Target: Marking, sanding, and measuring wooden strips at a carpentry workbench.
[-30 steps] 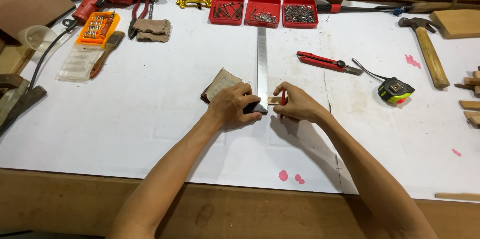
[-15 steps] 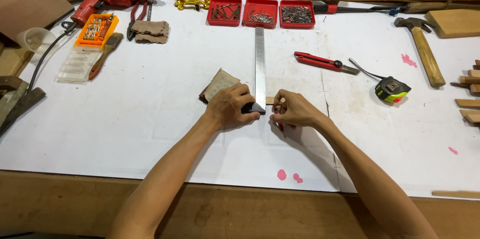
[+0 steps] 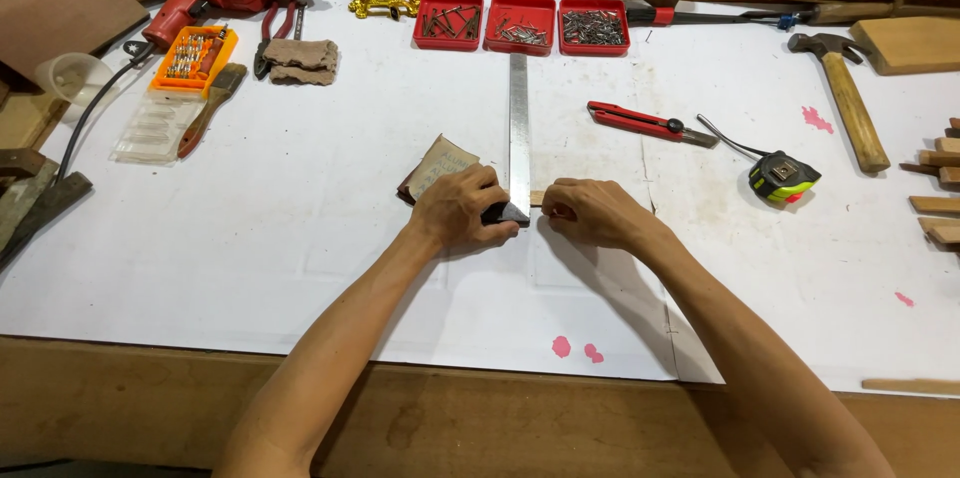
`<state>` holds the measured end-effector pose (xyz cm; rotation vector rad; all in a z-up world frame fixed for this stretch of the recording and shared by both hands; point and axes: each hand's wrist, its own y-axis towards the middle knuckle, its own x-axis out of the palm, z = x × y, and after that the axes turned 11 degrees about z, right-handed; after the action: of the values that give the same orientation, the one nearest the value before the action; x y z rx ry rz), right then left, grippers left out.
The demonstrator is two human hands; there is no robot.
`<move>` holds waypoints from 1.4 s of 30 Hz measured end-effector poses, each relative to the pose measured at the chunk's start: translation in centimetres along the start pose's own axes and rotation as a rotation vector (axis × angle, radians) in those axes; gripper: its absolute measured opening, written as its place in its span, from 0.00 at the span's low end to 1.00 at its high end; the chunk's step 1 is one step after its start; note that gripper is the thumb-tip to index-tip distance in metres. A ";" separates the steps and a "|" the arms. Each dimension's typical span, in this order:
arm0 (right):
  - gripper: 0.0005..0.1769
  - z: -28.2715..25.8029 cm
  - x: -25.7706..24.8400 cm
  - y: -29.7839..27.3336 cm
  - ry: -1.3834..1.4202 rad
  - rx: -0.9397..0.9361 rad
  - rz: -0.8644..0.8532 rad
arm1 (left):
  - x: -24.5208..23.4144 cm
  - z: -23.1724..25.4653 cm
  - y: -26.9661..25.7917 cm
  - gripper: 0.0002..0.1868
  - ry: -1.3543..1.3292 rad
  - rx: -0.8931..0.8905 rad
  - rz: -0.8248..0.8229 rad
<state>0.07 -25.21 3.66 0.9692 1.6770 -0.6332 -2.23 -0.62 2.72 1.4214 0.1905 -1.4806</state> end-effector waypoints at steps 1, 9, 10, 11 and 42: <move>0.04 0.0 -0.1 0.0 -0.001 0.000 0.001 | 0.4 -0.3 -0.1 0.21 0.000 0.001 0.001; 0.14 0.8 -0.7 0.9 -0.038 0.089 0.046 | 2.9 -2.9 -0.4 0.25 0.078 0.255 0.036; 0.14 1.0 -0.9 1.0 -0.040 0.083 0.050 | 2.8 -3.0 -0.6 0.25 0.083 0.255 0.041; 0.23 1.3 -1.0 1.2 -0.038 -0.033 0.145 | 2.7 -3.2 -0.7 0.26 0.091 0.301 0.076; 0.31 -15.7 10.3 15.5 -0.271 -0.562 0.080 | -13.9 -11.1 -13.0 0.22 0.163 -0.186 -0.047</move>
<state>3.76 -1.43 -0.43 0.5148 1.4478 -0.2023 -7.67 20.62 4.16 1.3938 0.4541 -1.3471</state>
